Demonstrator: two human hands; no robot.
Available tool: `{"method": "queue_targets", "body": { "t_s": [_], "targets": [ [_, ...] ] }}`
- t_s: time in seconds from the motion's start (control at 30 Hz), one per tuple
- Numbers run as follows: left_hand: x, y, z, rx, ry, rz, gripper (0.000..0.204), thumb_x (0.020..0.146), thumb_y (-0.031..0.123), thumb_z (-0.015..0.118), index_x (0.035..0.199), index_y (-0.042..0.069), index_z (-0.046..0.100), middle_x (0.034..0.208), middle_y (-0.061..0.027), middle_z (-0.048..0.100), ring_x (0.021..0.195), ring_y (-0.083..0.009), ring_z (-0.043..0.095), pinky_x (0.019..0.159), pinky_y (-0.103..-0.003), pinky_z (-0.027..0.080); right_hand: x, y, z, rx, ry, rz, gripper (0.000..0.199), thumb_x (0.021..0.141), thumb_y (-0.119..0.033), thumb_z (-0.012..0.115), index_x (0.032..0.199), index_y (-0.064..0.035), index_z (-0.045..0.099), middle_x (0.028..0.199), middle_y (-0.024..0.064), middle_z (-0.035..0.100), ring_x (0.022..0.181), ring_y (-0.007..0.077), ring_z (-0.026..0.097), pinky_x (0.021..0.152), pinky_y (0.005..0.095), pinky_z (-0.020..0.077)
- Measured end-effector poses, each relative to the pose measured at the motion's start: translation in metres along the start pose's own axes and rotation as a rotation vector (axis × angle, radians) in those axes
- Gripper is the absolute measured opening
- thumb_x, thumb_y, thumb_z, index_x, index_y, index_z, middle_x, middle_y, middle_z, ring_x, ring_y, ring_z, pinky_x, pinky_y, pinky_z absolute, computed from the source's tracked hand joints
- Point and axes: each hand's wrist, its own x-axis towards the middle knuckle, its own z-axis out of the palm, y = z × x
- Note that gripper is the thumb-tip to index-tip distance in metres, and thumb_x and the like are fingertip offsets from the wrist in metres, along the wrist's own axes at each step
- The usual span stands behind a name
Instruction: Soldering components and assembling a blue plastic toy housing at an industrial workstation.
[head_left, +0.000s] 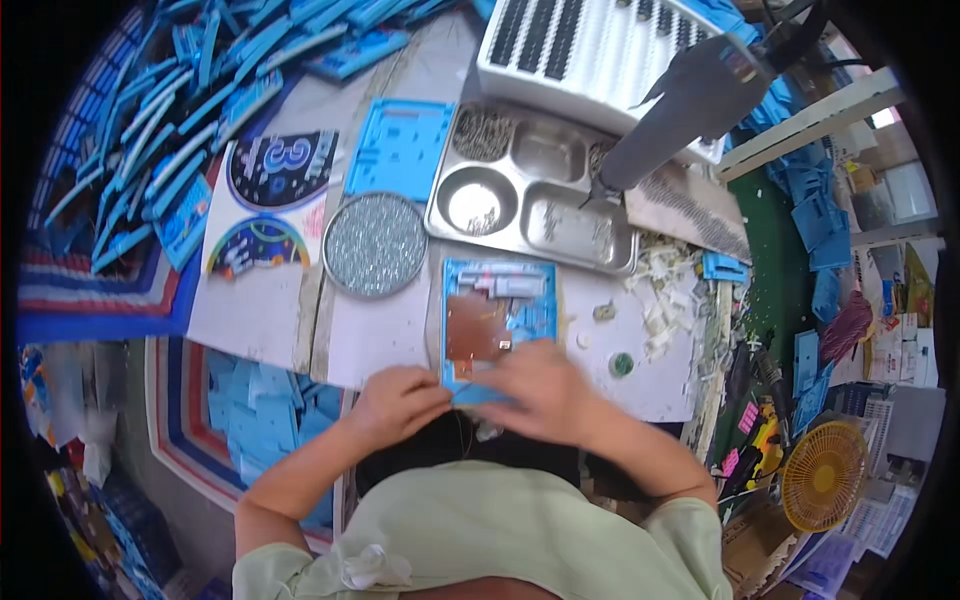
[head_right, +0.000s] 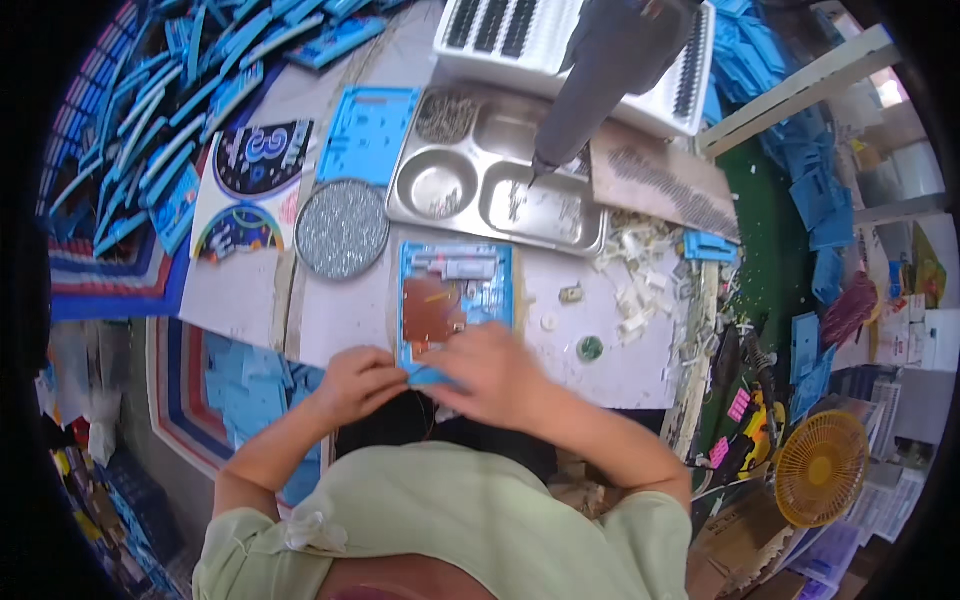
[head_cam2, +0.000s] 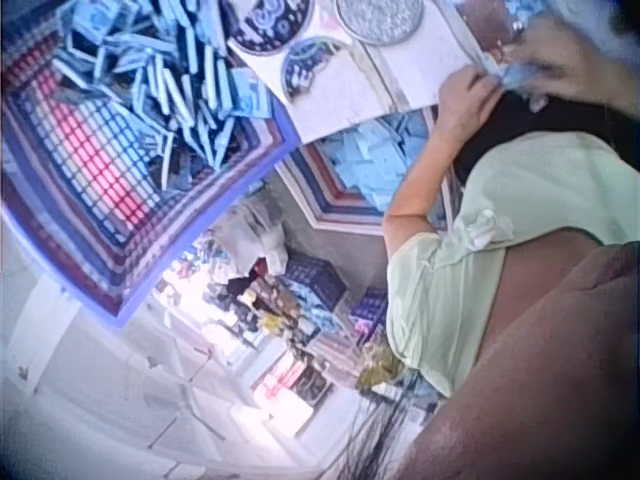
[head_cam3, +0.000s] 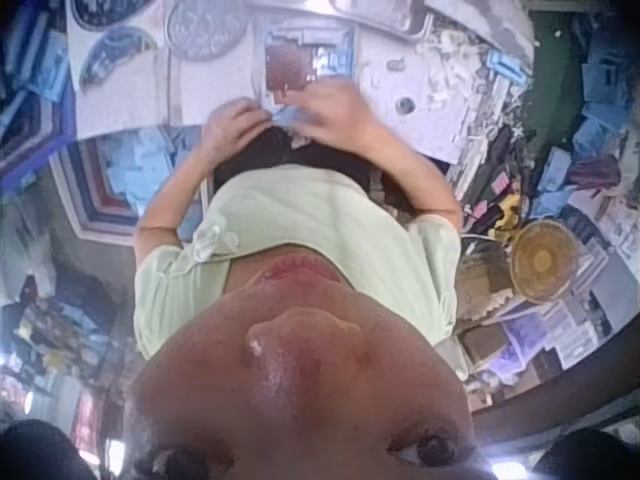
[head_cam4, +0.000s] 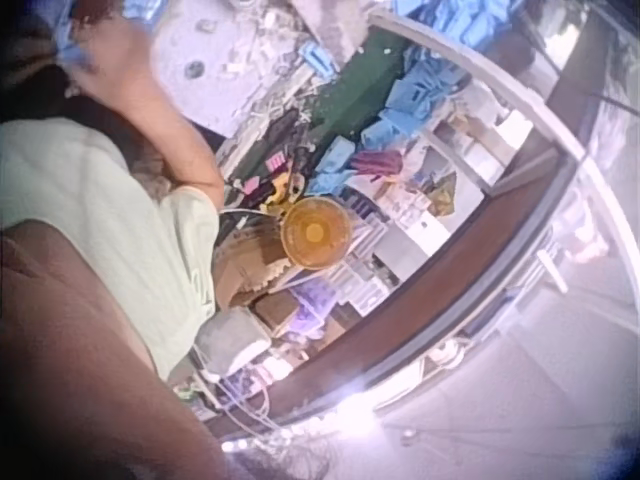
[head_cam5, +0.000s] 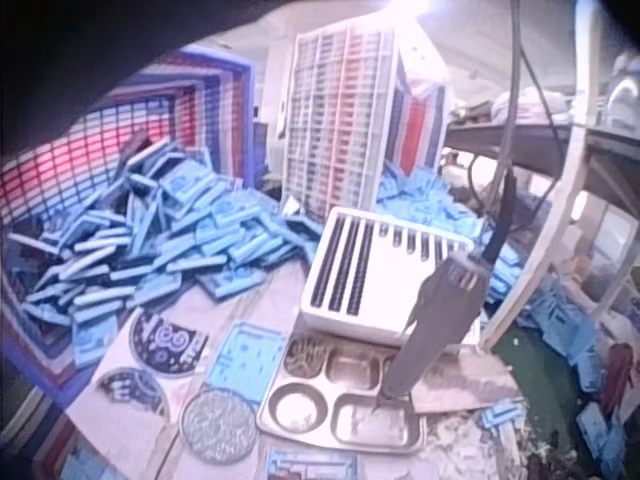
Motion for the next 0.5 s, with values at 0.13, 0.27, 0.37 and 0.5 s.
{"method": "queue_targets", "body": {
  "t_s": [0.13, 0.27, 0.37, 0.5],
  "targets": [
    [0.007, -0.004, -0.004, 0.043, -0.048, 0.111, 0.028, 0.073, 0.015, 0.087, 0.097, 0.015, 0.073, 0.084, -0.0033, 0.064, 0.068, -0.0247, 0.063, 0.056, -0.037, 0.049, 0.04, 0.099, -0.134, -0.036, 0.501, 0.38, 0.017, 0.087, -0.017, 0.075, 0.094, -0.0016, 0.076, 0.079, 0.0103, 0.072, 0.068, 0.0215, 0.067, 0.065, 0.0316, 0.0516],
    [0.01, -0.006, -0.007, -0.012, -0.088, 0.065, 0.027, 0.072, 0.011, 0.088, 0.095, 0.015, 0.074, 0.083, -0.003, 0.064, 0.068, -0.0243, 0.064, 0.056, -0.037, 0.049, 0.124, 0.198, -0.231, -0.481, 0.71, 0.303, 0.017, 0.087, -0.016, 0.069, 0.097, -0.0044, 0.076, 0.089, 0.0147, 0.073, 0.077, 0.0312, 0.067, 0.071, 0.0375, 0.0522],
    [0.016, -0.006, -0.011, -0.029, -0.124, 0.031, 0.027, 0.071, 0.012, 0.087, 0.094, 0.015, 0.074, 0.084, -0.0026, 0.063, 0.067, -0.0237, 0.063, 0.056, -0.036, 0.05, 0.181, 0.292, -0.263, -0.45, 0.746, 0.013, 0.019, 0.087, -0.017, 0.069, 0.103, -0.0088, 0.076, 0.1, 0.0104, 0.072, 0.094, 0.0315, 0.064, 0.085, 0.0393, 0.0516],
    [0.01, -0.002, -0.017, -0.027, -0.132, -0.056, 0.027, 0.072, 0.012, 0.087, 0.095, 0.016, 0.074, 0.086, -0.0021, 0.063, 0.068, -0.0231, 0.063, 0.057, -0.036, 0.051, 0.268, 0.293, -0.25, -0.882, 0.732, -0.183, 0.019, 0.088, -0.019, 0.072, 0.104, -0.0131, 0.077, 0.106, 0.0045, 0.072, 0.104, 0.0298, 0.062, 0.092, 0.0401, 0.051]
  ]
}}
